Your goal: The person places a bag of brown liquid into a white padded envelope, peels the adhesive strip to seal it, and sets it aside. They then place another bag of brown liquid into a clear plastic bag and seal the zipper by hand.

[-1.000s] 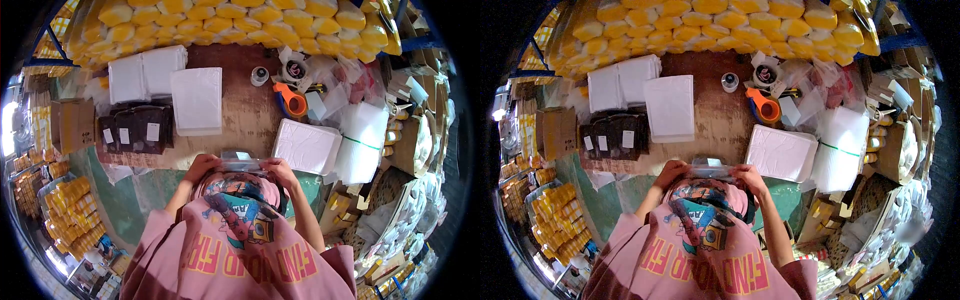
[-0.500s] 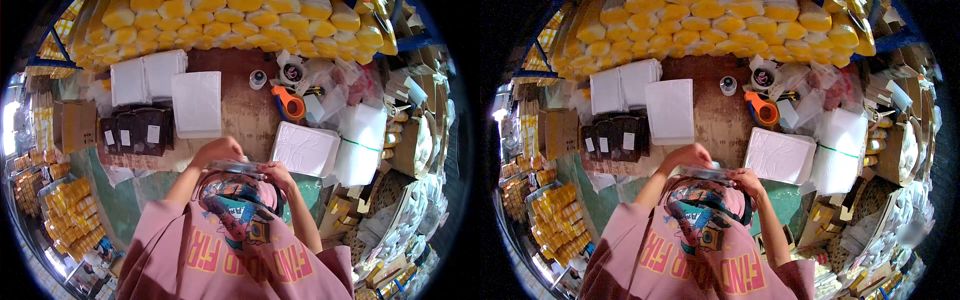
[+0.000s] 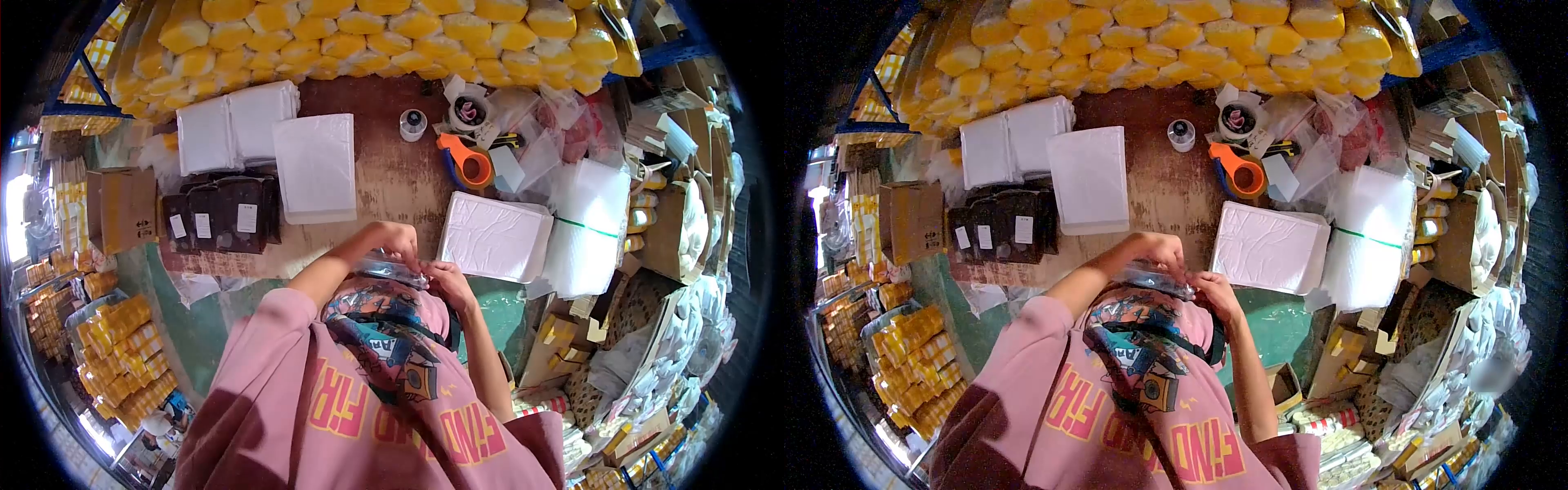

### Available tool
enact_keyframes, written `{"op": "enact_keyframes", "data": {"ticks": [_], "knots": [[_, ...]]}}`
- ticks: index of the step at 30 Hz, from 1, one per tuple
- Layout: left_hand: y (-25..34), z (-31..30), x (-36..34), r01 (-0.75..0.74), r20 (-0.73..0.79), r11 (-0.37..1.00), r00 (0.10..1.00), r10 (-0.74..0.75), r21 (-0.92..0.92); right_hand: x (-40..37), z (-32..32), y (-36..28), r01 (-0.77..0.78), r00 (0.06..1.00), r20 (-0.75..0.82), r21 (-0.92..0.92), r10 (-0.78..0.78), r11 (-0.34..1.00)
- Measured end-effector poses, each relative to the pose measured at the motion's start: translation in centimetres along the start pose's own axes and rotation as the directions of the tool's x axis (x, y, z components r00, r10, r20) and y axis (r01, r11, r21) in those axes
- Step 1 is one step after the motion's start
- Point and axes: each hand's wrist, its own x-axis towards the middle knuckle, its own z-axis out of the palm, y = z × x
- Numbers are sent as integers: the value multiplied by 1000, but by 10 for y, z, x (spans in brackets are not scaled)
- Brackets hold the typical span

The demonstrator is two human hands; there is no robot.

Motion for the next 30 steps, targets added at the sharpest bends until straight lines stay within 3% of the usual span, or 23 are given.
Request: {"op": "enact_keyframes", "data": {"ticks": [6,12,15,18,21,24,28,30], "knots": [[6,4,-8,-123,-36,987,991,128,107,4,0,3,6,1000,17,31,-6,1000],[-8,8,-20,-120,-95,975,986,140,189,0,0,5,-1,1000,14,-20,2,1000],[-8,11,-40,-71,-176,990,980,91,119,2,0,5,6,1000,13,-35,-6,999],[-7,11,-60,-47,-214,976,972,94,213,-3,8,-3,0,1000,9,-70,1,998],[-27,7,-83,-119,-273,968,945,178,220,-3,7,-1,8,1000,21,-59,-7,998],[-40,-3,-114,-52,-239,975,965,105,218,-1,5,0,17,999,50,-65,-14,998],[-66,2,-134,-98,-161,995,982,98,9,7,5,8,30,998,56,-76,-26,997],[-75,6,-138,-59,-195,996,980,44,-73,3,11,3,-4,999,37,-110,8,994]]}}
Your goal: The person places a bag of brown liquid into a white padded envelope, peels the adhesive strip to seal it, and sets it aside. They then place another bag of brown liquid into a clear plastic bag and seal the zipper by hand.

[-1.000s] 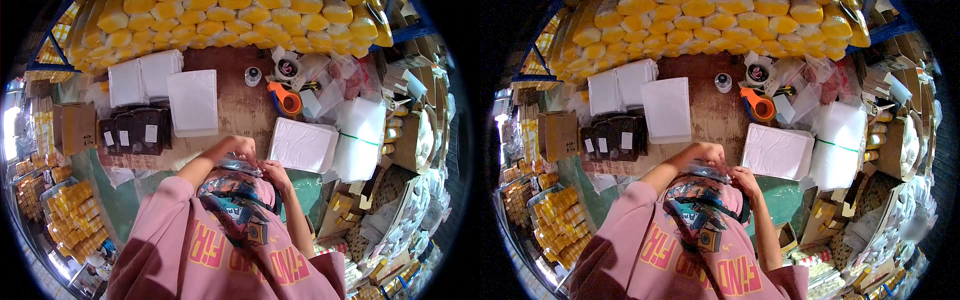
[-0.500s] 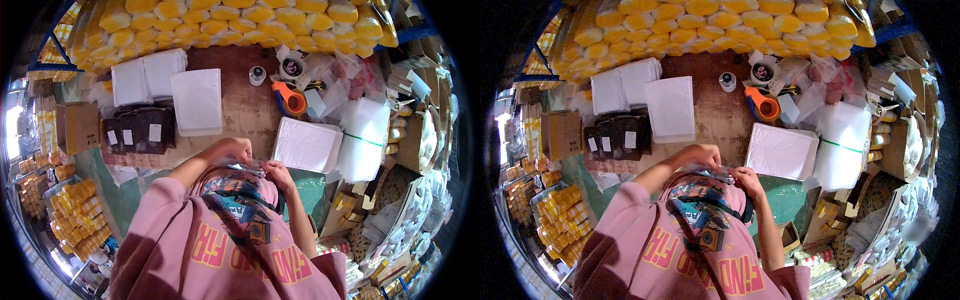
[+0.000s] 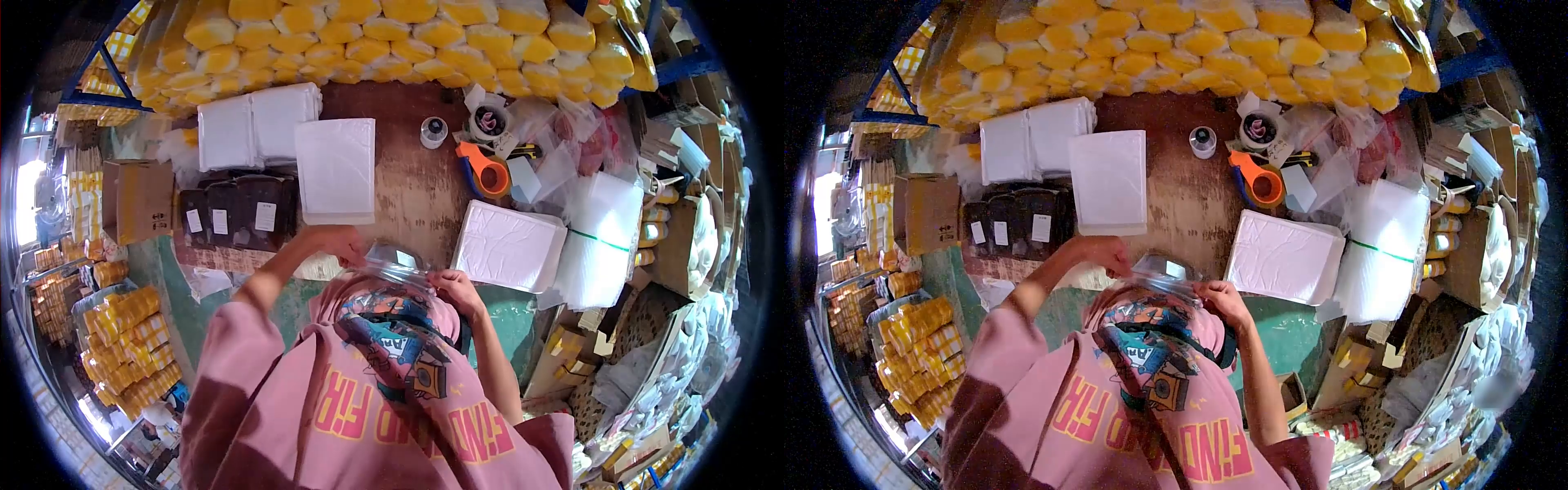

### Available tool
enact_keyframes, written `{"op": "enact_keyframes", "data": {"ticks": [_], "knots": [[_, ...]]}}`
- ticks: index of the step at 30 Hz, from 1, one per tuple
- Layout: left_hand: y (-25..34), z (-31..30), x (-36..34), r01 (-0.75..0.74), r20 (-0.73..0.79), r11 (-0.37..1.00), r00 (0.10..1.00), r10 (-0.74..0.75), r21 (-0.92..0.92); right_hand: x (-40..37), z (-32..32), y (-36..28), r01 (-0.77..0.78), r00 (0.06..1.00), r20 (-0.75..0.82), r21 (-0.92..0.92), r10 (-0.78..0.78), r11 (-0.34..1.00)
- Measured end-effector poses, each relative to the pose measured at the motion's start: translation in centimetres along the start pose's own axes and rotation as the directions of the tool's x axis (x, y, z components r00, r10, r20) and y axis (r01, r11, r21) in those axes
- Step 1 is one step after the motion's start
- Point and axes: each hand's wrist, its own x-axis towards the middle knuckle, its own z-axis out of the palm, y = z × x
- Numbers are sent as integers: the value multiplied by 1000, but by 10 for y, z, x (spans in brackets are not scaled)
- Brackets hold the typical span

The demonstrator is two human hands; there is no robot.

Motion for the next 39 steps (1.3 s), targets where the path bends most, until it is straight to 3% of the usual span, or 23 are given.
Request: {"op": "enact_keyframes", "data": {"ticks": [4,6,7,9,11,13,15,17,19,21,24,28,29,30,32,33,35,36,37,39], "knots": [[18,-3,-21,36,-52,999,998,-36,-13,-2,1,0,1,1000,1,-37,-1,999],[-66,-32,-3,-13,56,871,998,-17,491,-6,-8,0,6,1000,7,-24,-6,1000],[-77,-51,-31,204,-109,882,979,-173,425,-11,-12,2,5,1000,-24,1,-5,1000],[-74,-66,-75,364,-304,923,899,-314,126,-18,-20,6,-27,996,-91,-50,23,998],[-59,-60,-104,216,-393,943,868,-304,-254,-19,-20,6,-35,996,-89,-18,33,999],[-18,-42,-81,311,-329,909,858,-395,-278,-17,-14,2,-42,997,-73,-28,40,999],[-8,-12,-37,-23,-265,914,960,-93,-404,-14,-11,1,-52,996,-82,-55,47,997],[33,12,-1,46,-187,919,974,-128,-390,-12,-16,8,-26,992,-126,-131,10,991],[62,39,25,41,-306,902,933,-188,-429,-13,-18,15,13,982,-182,-184,-47,983],[52,62,78,-33,-396,942,912,-108,-334,-5,-28,32,45,979,-187,-170,-77,984],[72,92,94,-106,-525,977,851,-7,-184,-6,-26,30,-112,979,-190,-224,70,968],[72,117,122,239,-698,967,707,-113,85,4,-12,34,-99,993,-74,-105,92,989],[66,122,124,241,-772,961,634,-48,139,8,-4,37,-59,997,-43,0,59,998],[58,120,122,221,-783,966,621,-35,132,13,0,37,-79,997,-34,-113,75,990],[44,112,105,186,-803,975,596,-15,119,3,39,16,-1,999,-36,-49,-1,999],[37,112,104,223,-879,970,475,-23,95,9,49,18,61,998,27,-31,-60,998],[42,86,51,-10,-785,996,617,-61,-86,20,62,20,181,973,143,16,-181,983],[38,76,27,-116,-725,975,686,-57,-187,34,61,26,324,937,214,-247,-275,913],[-12,80,50,-211,-768,960,640,-4,-181,55,57,37,450,890,305,-476,-338,756],[-30,88,47,-214,-828,949,555,-76,-230,66,67,34,365,929,302,-666,-212,651]]}}
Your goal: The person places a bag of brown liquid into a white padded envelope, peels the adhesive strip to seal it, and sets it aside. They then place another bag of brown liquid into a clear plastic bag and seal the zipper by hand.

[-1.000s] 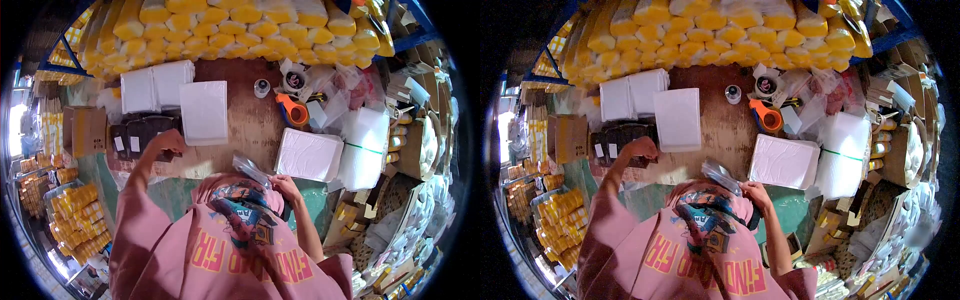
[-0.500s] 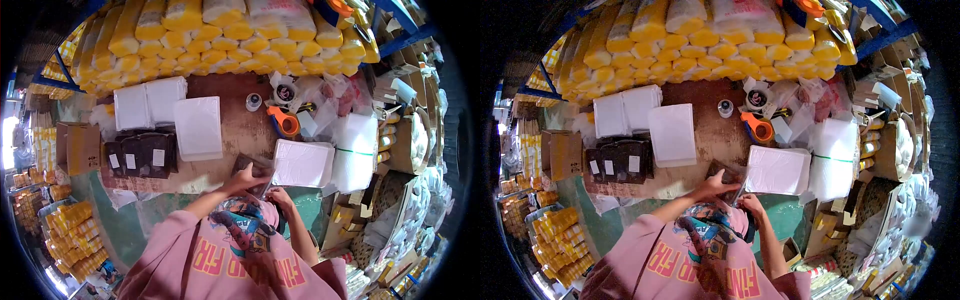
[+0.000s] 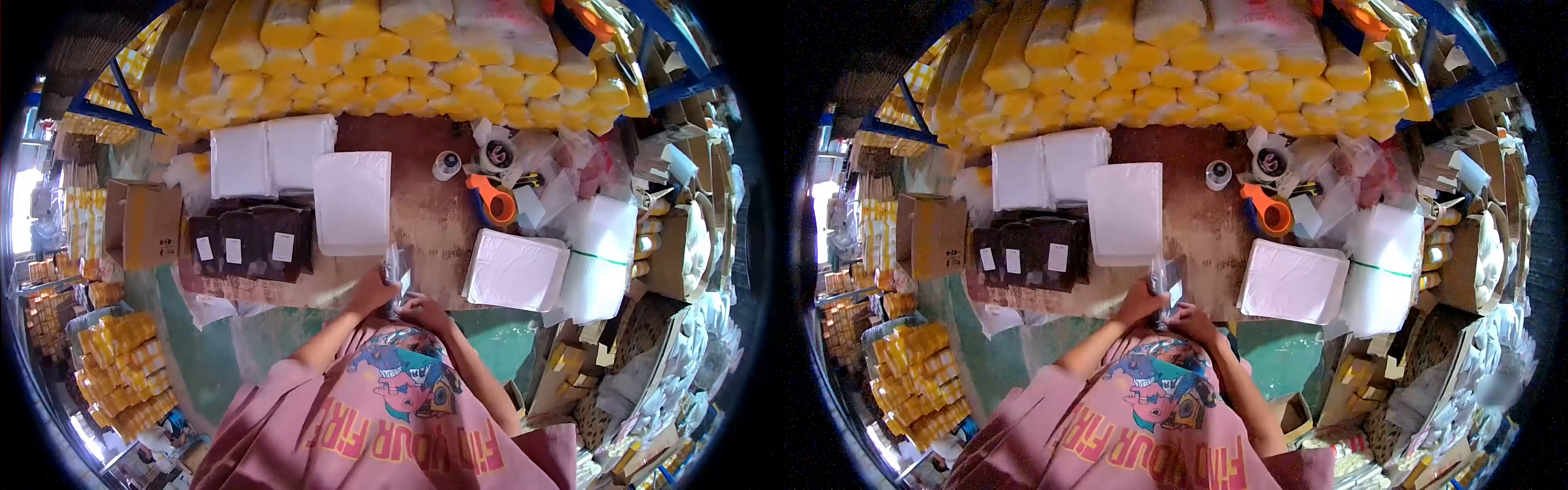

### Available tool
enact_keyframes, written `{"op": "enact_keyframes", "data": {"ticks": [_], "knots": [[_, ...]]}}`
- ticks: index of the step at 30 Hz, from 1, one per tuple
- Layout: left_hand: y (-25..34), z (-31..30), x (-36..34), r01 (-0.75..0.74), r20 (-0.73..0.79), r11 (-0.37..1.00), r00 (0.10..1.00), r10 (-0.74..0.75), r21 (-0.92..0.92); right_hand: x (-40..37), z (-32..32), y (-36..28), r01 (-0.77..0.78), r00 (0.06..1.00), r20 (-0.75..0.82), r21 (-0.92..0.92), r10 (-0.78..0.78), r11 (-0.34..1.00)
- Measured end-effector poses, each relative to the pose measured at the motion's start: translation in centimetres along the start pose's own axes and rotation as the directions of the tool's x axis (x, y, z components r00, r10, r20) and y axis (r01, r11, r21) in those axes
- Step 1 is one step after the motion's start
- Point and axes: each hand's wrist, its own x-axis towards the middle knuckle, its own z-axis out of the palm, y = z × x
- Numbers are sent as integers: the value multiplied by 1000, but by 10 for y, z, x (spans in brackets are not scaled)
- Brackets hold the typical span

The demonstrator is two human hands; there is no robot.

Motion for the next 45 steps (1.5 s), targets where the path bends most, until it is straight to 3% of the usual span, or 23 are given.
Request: {"op": "enact_keyframes", "data": {"ticks": [3,4,8,11,12,15,16,19,23,24,27,28,30,31,32,33,34,38,39,40,41,44,45], "knots": [[-7,-11,-6,-20,-112,997,994,12,-69,9,21,-3,89,961,-230,-254,-150,963],[-7,-11,-5,-35,-155,996,988,22,-79,17,28,15,109,964,-195,-333,-181,937],[-5,-15,-4,-117,-353,991,931,89,-59,32,40,27,-63,984,-178,-225,22,972],[-30,-25,1,-67,-218,955,976,2,-289,22,22,1,-190,957,-209,66,200,979],[-45,-27,7,12,-195,961,979,-68,-275,22,14,0,-269,941,-204,35,270,963],[-30,-51,7,123,63,758,992,-108,-641,41,18,119,-22,789,-593,232,160,972],[24,-66,-13,109,53,645,993,-106,-756,21,-1,51,-103,820,-507,326,265,940],[16,-104,-1,227,257,843,960,-110,-487,9,-31,-27,-70,840,-395,600,371,797],[30,-126,-13,285,399,747,916,-29,-600,2,-43,-54,-52,986,-66,748,152,661],[31,-129,-14,305,455,741,890,2,-599,0,-36,-58,8,998,-36,891,53,454],[50,-123,-28,86,386,885,916,111,-458,-5,-5,-92,48,960,-184,852,213,521],[41,-114,-29,-20,287,884,942,174,-467,-1,2,-68,148,949,-271,837,163,527],[18,-93,-28,-233,80,862,951,299,-450,-9,18,-50,104,948,-204,924,243,369],[19,-92,-31,-194,92,876,961,259,-442,-13,25,-41,80,947,-162,955,278,286],[23,-92,-38,-149,106,888,971,215,-435,-13,38,-36,149,929,-237,942,283,300],[23,-92,-43,-102,119,897,979,168,-429,-21,48,-32,107,919,-162,980,360,169],[20,-93,-43,-12,166,904,982,91,-428,-23,58,-32,126,902,-170,983,396,134],[5,-88,-48,46,199,830,977,80,-556,-36,76,-34,186,868,-185,982,460,44],[10,-94,-49,35,235,839,965,112,-543,-46,81,-30,236,858,-289,956,424,174],[25,-105,-51,24,272,848,952,143,-529,-59,78,-40,264,919,-287,957,270,118],[37,-113,-54,65,341,849,930,140,-525,-78,75,-57,274,953,-279,960,120,54],[51,-130,-48,216,565,858,819,100,-466,-86,47,-89,189,979,-205,933,-21,-307],[53,-131,-46,191,606,882,786,126,-431,-82,37,-117,160,985,-156,986,-75,50]]}}
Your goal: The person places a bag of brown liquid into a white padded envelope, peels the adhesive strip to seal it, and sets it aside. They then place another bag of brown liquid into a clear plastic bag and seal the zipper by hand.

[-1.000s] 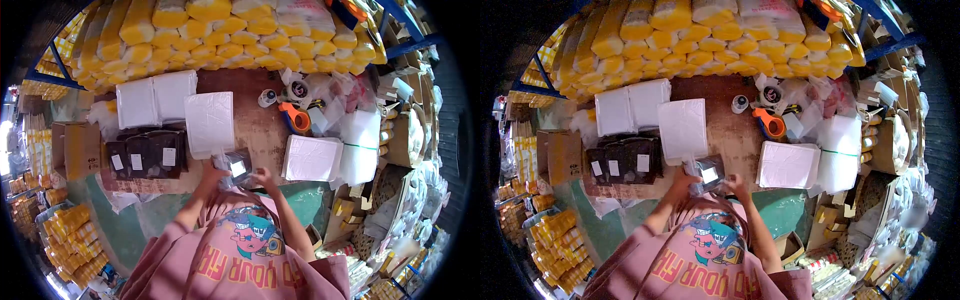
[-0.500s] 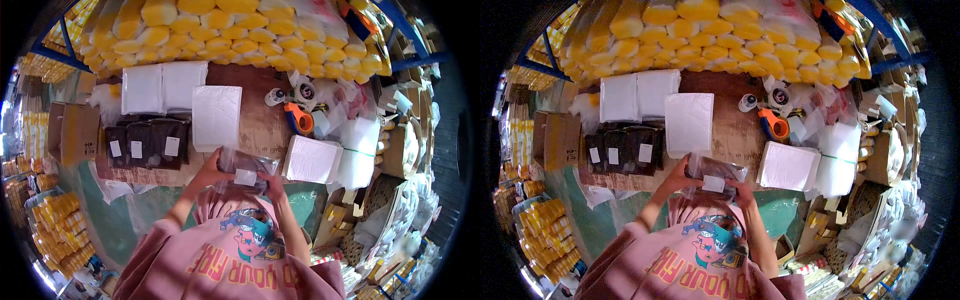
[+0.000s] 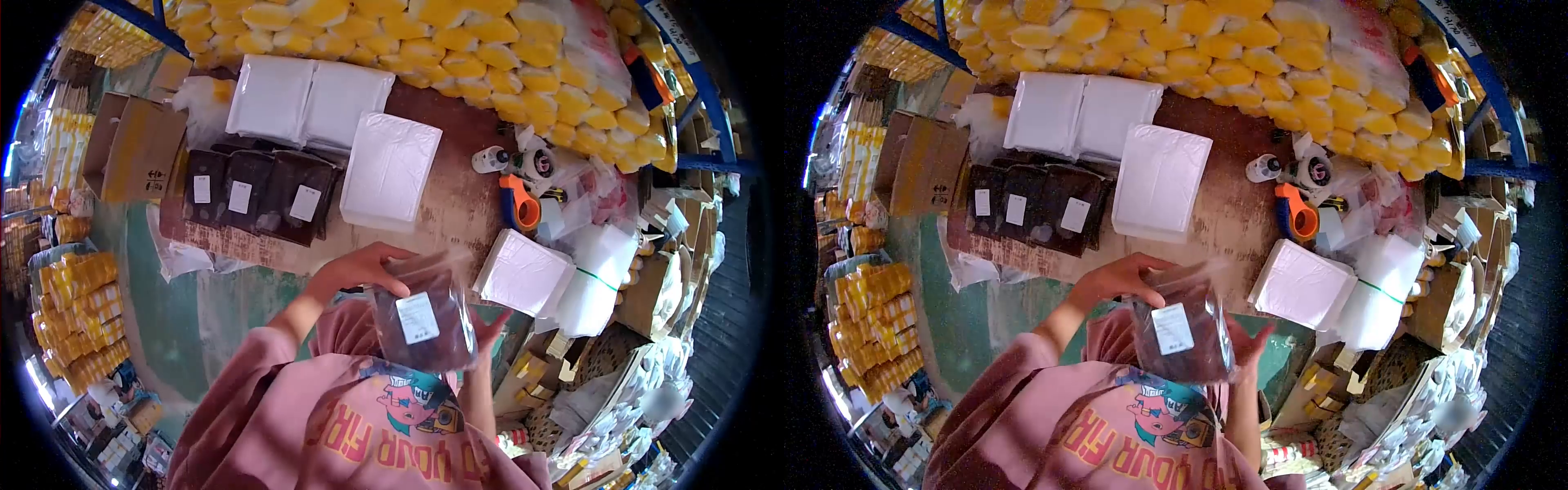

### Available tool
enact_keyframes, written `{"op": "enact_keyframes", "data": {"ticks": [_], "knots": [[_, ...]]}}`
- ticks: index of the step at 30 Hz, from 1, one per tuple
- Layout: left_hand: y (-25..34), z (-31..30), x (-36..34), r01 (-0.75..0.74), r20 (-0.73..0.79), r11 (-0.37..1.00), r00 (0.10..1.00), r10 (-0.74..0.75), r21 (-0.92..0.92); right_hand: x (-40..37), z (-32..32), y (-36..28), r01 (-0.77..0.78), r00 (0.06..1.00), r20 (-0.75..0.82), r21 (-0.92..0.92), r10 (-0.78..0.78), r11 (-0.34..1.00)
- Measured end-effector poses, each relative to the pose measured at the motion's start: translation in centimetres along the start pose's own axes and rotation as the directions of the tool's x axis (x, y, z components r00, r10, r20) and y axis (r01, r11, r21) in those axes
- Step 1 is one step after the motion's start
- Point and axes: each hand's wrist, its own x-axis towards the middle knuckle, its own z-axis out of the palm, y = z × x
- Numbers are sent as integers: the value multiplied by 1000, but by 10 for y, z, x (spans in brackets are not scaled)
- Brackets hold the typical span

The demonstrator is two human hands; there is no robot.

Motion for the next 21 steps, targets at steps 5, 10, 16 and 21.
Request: {"op": "enact_keyframes", "data": {"ticks": [5,10,16,21], "knots": [[-16,0,13,-15,164,984,986,-14,176,36,4,-20,-329,931,-318,-515,180,791],[-28,-19,10,35,59,961,997,-53,276,67,0,-8,-451,866,-397,-354,305,819],[-13,-35,10,-29,83,919,997,-4,394,109,-2,-10,-606,756,-469,-238,457,759],[-7,-46,19,-97,161,909,986,33,405,129,-26,-38,-586,797,-413,-349,442,731]]}}
